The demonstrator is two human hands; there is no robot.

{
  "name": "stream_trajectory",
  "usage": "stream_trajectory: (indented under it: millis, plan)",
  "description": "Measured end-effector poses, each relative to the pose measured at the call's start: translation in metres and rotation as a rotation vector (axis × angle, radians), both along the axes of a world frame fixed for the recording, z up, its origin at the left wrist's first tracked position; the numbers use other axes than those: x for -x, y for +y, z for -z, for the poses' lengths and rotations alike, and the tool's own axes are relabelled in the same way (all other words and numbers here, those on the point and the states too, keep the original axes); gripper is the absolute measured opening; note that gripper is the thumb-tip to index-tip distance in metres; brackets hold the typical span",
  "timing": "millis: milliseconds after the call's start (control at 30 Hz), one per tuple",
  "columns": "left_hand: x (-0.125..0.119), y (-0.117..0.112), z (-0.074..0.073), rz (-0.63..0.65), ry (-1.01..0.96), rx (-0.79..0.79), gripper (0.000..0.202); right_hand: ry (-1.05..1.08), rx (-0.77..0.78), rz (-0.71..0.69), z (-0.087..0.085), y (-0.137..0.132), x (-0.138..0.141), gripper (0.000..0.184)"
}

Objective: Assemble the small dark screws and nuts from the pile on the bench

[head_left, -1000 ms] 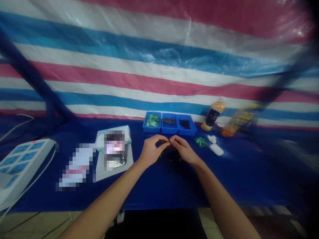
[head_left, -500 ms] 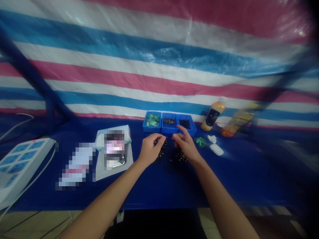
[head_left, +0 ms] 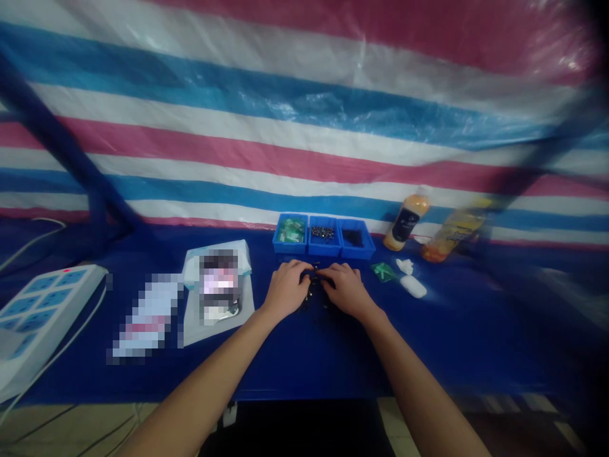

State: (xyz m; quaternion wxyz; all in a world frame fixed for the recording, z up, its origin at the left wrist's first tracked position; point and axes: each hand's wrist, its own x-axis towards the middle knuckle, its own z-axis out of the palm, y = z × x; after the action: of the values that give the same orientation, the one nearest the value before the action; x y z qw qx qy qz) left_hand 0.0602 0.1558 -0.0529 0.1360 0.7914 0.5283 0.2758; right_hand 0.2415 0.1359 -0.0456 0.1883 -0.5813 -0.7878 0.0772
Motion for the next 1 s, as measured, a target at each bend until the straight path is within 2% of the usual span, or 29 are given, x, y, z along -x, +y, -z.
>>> stream_trajectory:
  millis: [200,333,533,700,800,1000]
  plan:
    - [0.001,-0.001,-0.002,0.008,0.056,0.025,0.028,0.035,-0.030,0.036,-0.002,-0.001,0.003,0.015]
    - [0.000,-0.002,-0.003,0.009,0.070,0.023,0.027,0.011,0.010,0.007,-0.002,-0.003,0.003,0.010]
    - [0.001,-0.003,-0.002,0.058,0.074,-0.016,0.020,0.032,0.035,-0.023,-0.008,-0.004,-0.003,0.015]
    - [0.002,-0.003,-0.002,0.070,0.042,-0.015,0.018,-0.006,0.019,-0.019,-0.016,-0.005,-0.028,0.024]
    - [0.002,-0.003,-0.003,0.070,0.025,-0.003,0.018,-0.047,0.095,-0.014,-0.015,-0.003,-0.041,0.031]
    - [-0.001,-0.006,-0.004,0.078,0.030,0.011,0.021,-0.039,0.156,-0.070,-0.009,0.000,-0.037,0.017]
